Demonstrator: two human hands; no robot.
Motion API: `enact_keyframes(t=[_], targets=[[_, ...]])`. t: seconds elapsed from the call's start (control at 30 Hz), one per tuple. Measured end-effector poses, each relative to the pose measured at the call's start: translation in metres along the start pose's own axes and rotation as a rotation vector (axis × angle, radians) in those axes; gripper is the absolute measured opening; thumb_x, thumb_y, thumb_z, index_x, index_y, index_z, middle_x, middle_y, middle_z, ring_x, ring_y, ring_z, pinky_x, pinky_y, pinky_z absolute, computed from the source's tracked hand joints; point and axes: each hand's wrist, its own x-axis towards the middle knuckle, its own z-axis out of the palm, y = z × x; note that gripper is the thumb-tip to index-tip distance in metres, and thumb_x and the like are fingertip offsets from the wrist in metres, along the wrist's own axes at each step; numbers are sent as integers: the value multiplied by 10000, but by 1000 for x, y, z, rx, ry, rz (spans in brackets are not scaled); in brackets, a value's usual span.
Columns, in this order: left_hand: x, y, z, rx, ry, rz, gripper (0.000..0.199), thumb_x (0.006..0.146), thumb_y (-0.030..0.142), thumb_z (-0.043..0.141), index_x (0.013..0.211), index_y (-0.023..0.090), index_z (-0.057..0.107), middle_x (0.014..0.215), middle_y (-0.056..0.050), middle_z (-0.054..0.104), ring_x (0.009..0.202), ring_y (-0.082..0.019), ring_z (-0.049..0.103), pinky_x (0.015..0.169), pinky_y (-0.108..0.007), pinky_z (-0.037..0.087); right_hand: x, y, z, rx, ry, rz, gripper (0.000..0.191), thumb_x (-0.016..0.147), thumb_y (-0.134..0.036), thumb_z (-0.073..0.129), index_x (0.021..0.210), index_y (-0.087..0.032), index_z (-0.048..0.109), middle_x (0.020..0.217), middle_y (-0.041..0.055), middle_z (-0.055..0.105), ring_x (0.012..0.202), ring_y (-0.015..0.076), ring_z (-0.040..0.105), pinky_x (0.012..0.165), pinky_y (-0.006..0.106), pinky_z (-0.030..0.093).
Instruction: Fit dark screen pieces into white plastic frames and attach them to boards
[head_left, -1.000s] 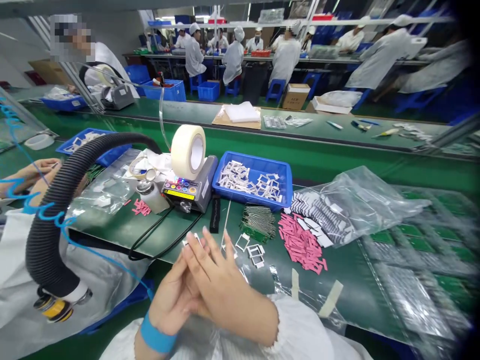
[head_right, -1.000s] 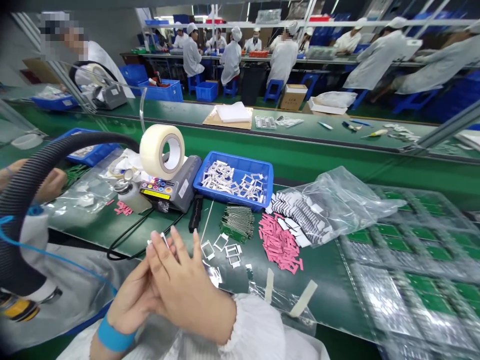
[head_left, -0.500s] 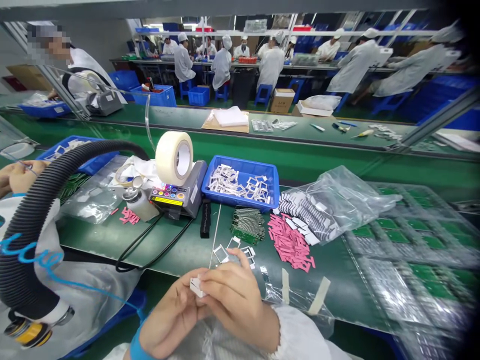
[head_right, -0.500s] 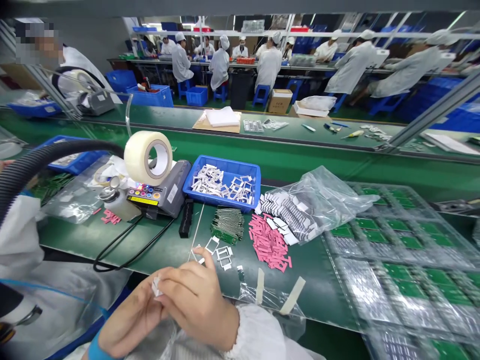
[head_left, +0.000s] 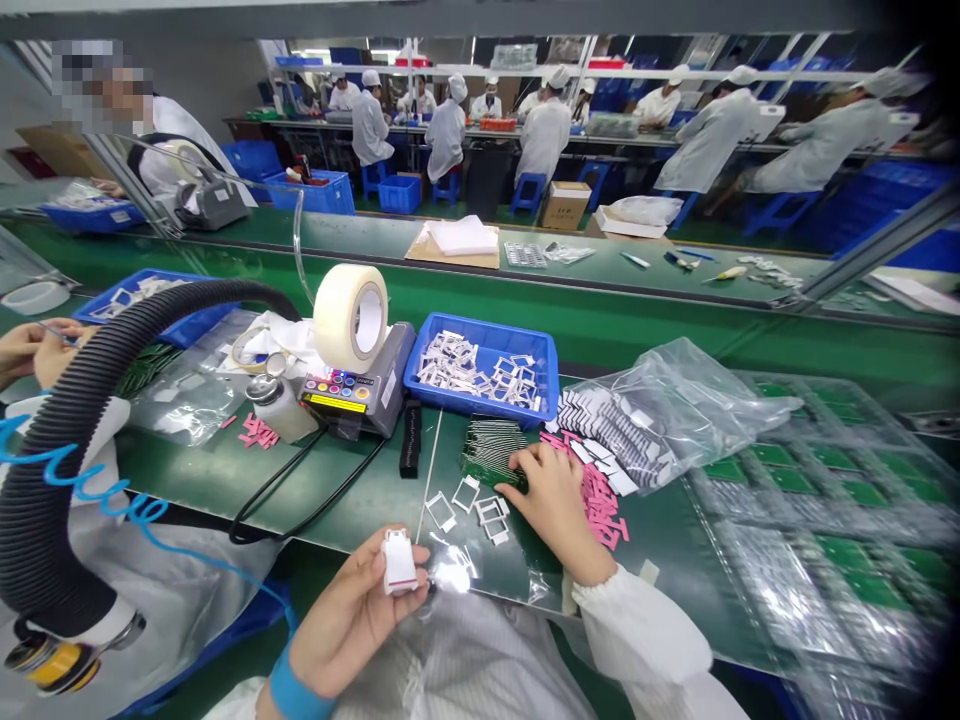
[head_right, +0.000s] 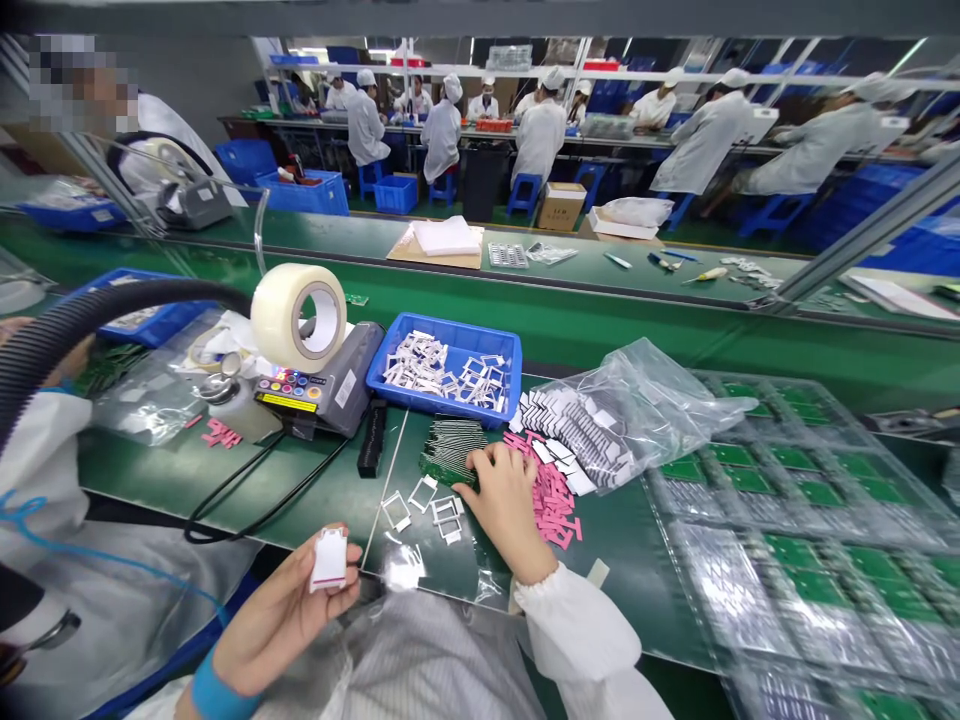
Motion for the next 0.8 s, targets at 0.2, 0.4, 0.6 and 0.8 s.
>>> enact_keyframes(t=[0.2,0.4,0.6,0.8], targets=[[1,0,6,37,-20,-17,307,731,241,721,1019,166,646,949,-81,722,791,-150,668,856,-323,483,1,7,3,153,59,-7,198,839,-354,584,737,-198,652,846,57,625,833,244,554,823,475,350],[3,-1,9,30,-27,-50,253,754,276,704,982,177,661,889,-81,732,750,-141,674,769,-283,501,-4,-13,-21,460,152,-26,204,887,-299,526,850,-188,693,793,57,655,653,164,619,548,298,506],[0,-4,22,66,-178,-118,251,765,346,685,923,151,688,790,-106,734,612,-132,668,618,-234,504,-16,-74,-56,867,102,-447,286,857,-92,546,1062,-253,662,988,51,682,851,141,665,696,255,575],[-9,1,22,87,-257,-82,298,791,394,644,910,127,706,779,-111,745,565,-124,661,604,-234,522,-14,-85,-54,816,-36,-656,360,856,-44,508,1174,-189,597,1152,106,649,1028,130,630,823,237,554]])
